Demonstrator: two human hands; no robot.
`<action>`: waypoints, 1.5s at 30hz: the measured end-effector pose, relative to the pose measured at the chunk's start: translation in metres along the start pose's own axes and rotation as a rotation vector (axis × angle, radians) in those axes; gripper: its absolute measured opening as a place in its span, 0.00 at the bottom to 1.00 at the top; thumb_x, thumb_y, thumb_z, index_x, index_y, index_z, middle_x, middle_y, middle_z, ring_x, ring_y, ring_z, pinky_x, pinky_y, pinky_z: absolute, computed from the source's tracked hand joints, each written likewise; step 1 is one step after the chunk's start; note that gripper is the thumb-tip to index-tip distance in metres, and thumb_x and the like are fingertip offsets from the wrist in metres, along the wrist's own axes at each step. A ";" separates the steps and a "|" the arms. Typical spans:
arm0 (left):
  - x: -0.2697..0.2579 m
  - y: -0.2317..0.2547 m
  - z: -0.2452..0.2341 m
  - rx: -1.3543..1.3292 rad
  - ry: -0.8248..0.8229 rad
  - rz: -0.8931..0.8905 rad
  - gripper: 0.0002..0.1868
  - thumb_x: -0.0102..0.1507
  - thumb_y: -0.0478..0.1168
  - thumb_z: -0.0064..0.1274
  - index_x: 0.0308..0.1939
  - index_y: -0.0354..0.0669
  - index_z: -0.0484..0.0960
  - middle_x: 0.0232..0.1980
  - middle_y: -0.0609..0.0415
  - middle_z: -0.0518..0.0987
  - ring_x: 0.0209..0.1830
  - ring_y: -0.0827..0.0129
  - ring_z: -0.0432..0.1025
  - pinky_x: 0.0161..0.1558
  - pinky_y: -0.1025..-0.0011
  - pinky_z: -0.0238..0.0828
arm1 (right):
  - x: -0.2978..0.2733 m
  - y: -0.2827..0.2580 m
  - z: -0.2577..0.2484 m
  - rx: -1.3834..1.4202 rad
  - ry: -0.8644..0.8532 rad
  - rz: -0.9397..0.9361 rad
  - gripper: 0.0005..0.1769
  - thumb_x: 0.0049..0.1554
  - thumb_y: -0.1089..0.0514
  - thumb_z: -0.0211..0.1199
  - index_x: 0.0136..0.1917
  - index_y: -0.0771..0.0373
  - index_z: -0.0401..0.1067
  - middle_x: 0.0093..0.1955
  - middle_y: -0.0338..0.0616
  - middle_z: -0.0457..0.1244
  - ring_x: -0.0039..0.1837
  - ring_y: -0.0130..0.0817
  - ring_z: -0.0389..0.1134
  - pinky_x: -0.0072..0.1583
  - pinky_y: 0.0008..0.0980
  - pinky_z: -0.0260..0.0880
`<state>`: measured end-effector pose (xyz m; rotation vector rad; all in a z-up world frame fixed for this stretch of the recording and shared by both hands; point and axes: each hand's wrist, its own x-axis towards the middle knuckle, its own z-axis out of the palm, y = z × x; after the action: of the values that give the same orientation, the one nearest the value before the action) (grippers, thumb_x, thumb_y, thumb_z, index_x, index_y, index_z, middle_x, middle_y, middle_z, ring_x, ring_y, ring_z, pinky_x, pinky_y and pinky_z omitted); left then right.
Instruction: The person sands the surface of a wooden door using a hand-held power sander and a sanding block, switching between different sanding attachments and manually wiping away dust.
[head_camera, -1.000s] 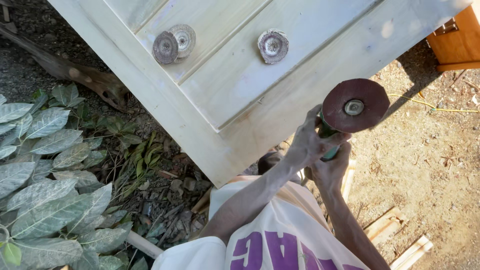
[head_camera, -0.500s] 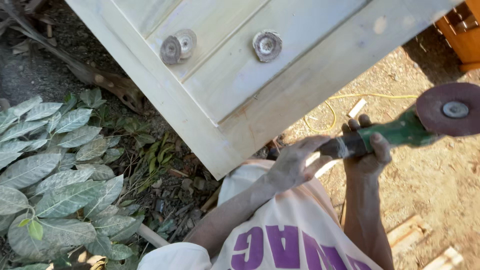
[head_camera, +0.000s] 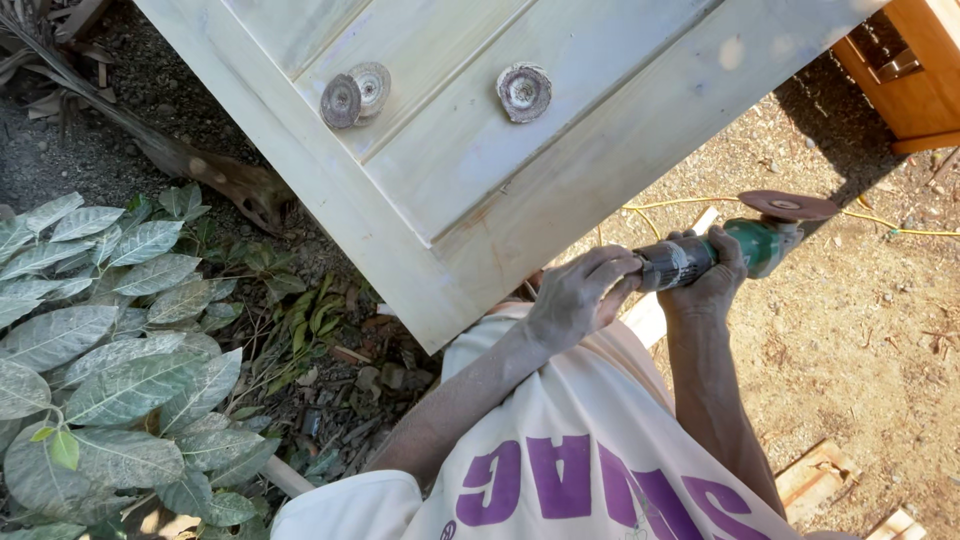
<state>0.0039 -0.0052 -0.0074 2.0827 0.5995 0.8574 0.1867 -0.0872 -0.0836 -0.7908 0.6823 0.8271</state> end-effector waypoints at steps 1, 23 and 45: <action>-0.002 0.004 0.001 0.015 -0.001 -0.016 0.15 0.61 0.35 0.67 0.49 0.44 0.79 0.53 0.57 0.79 0.48 0.64 0.80 0.48 0.70 0.80 | 0.000 0.000 -0.004 -0.004 0.004 0.008 0.19 0.51 0.59 0.67 0.52 0.63 0.63 0.41 0.48 0.64 0.43 0.45 0.71 0.49 0.44 0.78; 0.109 -0.262 -0.042 0.540 -0.228 -0.337 0.37 0.58 0.46 0.68 0.66 0.40 0.68 0.63 0.44 0.69 0.59 0.47 0.68 0.54 0.51 0.73 | -0.026 -0.011 -0.032 -0.520 -0.062 -0.401 0.18 0.55 0.59 0.62 0.55 0.73 0.67 0.44 0.52 0.67 0.44 0.49 0.72 0.47 0.47 0.78; 0.015 -0.206 0.047 0.102 -0.163 -0.807 0.18 0.62 0.54 0.60 0.34 0.41 0.88 0.32 0.43 0.84 0.32 0.52 0.81 0.38 0.56 0.76 | 0.037 -0.022 -0.010 -1.804 -0.335 -0.158 0.31 0.42 0.59 0.73 0.57 0.68 0.68 0.46 0.48 0.66 0.45 0.40 0.71 0.49 0.41 0.80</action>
<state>0.0236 0.1004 -0.1895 1.7264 1.2829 0.1911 0.2215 -0.0909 -0.1105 -2.1685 -0.6669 1.2949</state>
